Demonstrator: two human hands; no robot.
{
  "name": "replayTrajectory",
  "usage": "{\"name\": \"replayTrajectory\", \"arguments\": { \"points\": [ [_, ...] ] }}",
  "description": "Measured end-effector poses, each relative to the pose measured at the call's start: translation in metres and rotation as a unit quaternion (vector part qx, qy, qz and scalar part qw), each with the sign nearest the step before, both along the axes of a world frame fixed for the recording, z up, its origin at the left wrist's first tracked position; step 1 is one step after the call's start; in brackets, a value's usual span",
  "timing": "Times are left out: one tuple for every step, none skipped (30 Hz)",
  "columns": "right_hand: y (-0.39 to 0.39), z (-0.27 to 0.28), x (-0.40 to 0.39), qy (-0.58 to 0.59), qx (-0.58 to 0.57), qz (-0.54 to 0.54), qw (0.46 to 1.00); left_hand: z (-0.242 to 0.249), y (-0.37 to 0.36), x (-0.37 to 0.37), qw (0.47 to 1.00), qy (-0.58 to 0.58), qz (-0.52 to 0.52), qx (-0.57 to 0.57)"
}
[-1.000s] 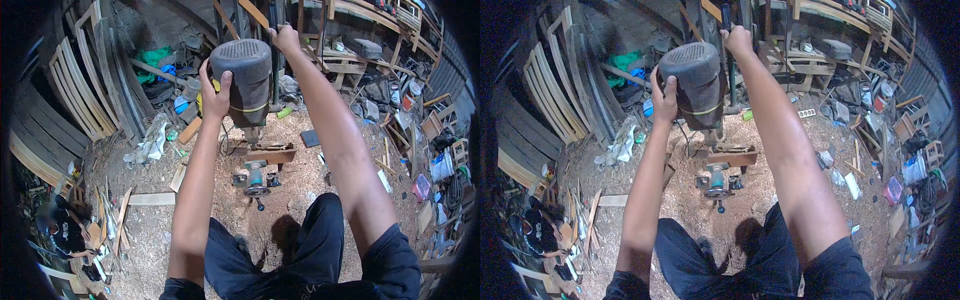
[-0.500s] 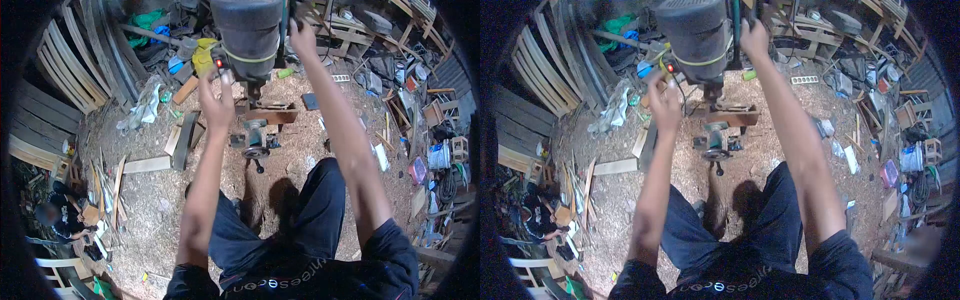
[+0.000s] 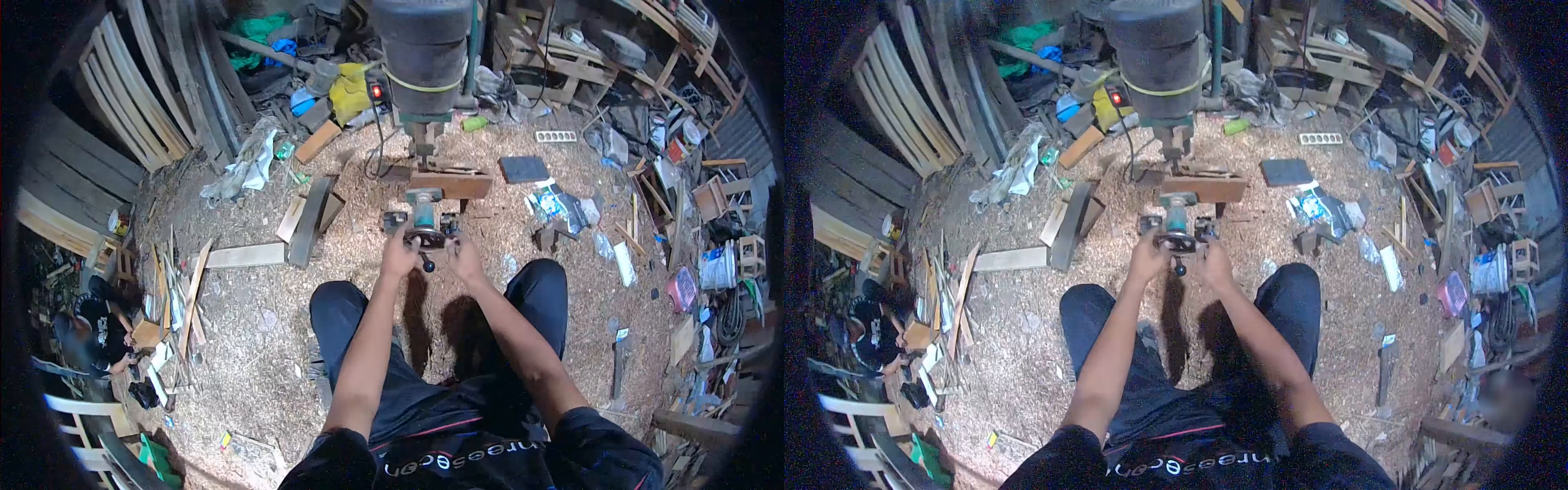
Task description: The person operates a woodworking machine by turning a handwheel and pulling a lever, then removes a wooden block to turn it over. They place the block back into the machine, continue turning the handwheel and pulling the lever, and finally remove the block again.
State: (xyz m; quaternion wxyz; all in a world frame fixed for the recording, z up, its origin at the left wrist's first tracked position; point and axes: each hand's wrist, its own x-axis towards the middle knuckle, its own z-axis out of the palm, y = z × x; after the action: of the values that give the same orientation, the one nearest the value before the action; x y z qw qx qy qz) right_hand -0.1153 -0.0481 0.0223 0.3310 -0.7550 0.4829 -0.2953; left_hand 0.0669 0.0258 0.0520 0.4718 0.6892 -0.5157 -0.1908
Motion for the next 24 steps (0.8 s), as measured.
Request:
{"name": "replayTrajectory", "arguments": {
  "points": [
    [0.003, 0.040, 0.007, -0.053, -0.065, -0.032, 0.996, 0.024, -0.004, 0.004, 0.999, 0.041, 0.024, 0.006],
    [-0.003, 0.072, 0.016, -0.083, -0.093, -0.038, 0.991, 0.047, -0.013, 0.009, 0.996, 0.082, 0.047, 0.009],
    [-0.012, 0.100, 0.025, -0.113, -0.120, -0.044, 0.985, 0.062, -0.024, 0.016, 0.994, 0.039, 0.081, -0.069],
    [-0.019, 0.129, 0.033, -0.142, -0.145, -0.051, 0.978, 0.098, -0.030, 0.018, 0.988, 0.081, 0.106, -0.078],
    [-0.021, 0.170, 0.040, -0.169, -0.116, -0.060, 0.977, 0.137, -0.033, 0.019, 0.980, 0.124, 0.129, -0.085],
    [-0.025, 0.199, 0.048, -0.195, -0.085, -0.069, 0.975, 0.161, -0.039, 0.024, 0.976, 0.097, 0.146, -0.131],
    [-0.038, 0.209, 0.055, -0.208, -0.110, -0.080, 0.968, 0.182, -0.046, 0.030, 0.968, 0.069, 0.162, -0.177],
    [-0.052, 0.220, 0.062, -0.222, -0.137, -0.091, 0.961, 0.198, -0.054, 0.037, 0.958, 0.041, 0.176, -0.225],
    [-0.059, 0.230, 0.066, -0.235, -0.165, -0.103, 0.952, 0.209, -0.065, 0.045, 0.954, 0.035, 0.181, -0.235],
    [-0.061, 0.240, 0.069, -0.248, -0.159, -0.104, 0.950, 0.215, -0.078, 0.053, 0.951, 0.030, 0.186, -0.247],
    [-0.063, 0.251, 0.072, -0.259, -0.153, -0.105, 0.948, 0.220, -0.087, 0.060, 0.947, 0.027, 0.191, -0.259],
    [-0.065, 0.260, 0.074, -0.270, -0.149, -0.107, 0.945, 0.225, -0.093, 0.064, 0.949, 0.028, 0.195, -0.248],
    [-0.068, 0.264, 0.076, -0.269, -0.150, -0.103, 0.946, 0.229, -0.099, 0.068, 0.950, 0.029, 0.199, -0.237],
    [-0.072, 0.264, 0.078, -0.264, -0.157, -0.102, 0.946, 0.232, -0.106, 0.072, 0.953, 0.031, 0.202, -0.225],
    [-0.073, 0.267, 0.078, -0.258, -0.162, -0.102, 0.947, 0.236, -0.109, 0.072, 0.953, 0.000, 0.217, -0.211],
    [-0.074, 0.268, 0.077, -0.251, -0.165, -0.104, 0.948, 0.236, -0.116, 0.076, 0.952, 0.004, 0.220, -0.214],
    [-0.073, 0.267, 0.074, -0.257, -0.155, -0.102, 0.948, 0.231, -0.124, 0.079, 0.951, 0.008, 0.222, -0.214],
    [-0.076, 0.261, 0.071, -0.261, -0.153, -0.101, 0.948, 0.225, -0.129, 0.082, 0.951, 0.013, 0.226, -0.211],
    [-0.080, 0.253, 0.070, -0.265, -0.152, -0.100, 0.947, 0.225, -0.131, 0.082, 0.948, 0.014, 0.236, -0.213],
    [-0.084, 0.244, 0.066, -0.267, -0.148, -0.100, 0.947, 0.218, -0.139, 0.088, 0.947, 0.038, 0.256, -0.192],
    [-0.082, 0.245, 0.061, -0.274, -0.146, -0.093, 0.946, 0.220, -0.136, 0.087, 0.950, 0.030, 0.259, -0.171],
    [-0.084, 0.238, 0.057, -0.248, -0.156, -0.102, 0.951, 0.221, -0.135, 0.088, 0.953, 0.021, 0.264, -0.148],
    [-0.086, 0.230, 0.052, -0.222, -0.164, -0.110, 0.955, 0.209, -0.142, 0.095, 0.942, -0.011, 0.298, -0.151],
    [-0.089, 0.221, 0.048, -0.197, -0.176, -0.116, 0.958, 0.208, -0.140, 0.092, 0.942, 0.001, 0.300, -0.149]
  ]
}}
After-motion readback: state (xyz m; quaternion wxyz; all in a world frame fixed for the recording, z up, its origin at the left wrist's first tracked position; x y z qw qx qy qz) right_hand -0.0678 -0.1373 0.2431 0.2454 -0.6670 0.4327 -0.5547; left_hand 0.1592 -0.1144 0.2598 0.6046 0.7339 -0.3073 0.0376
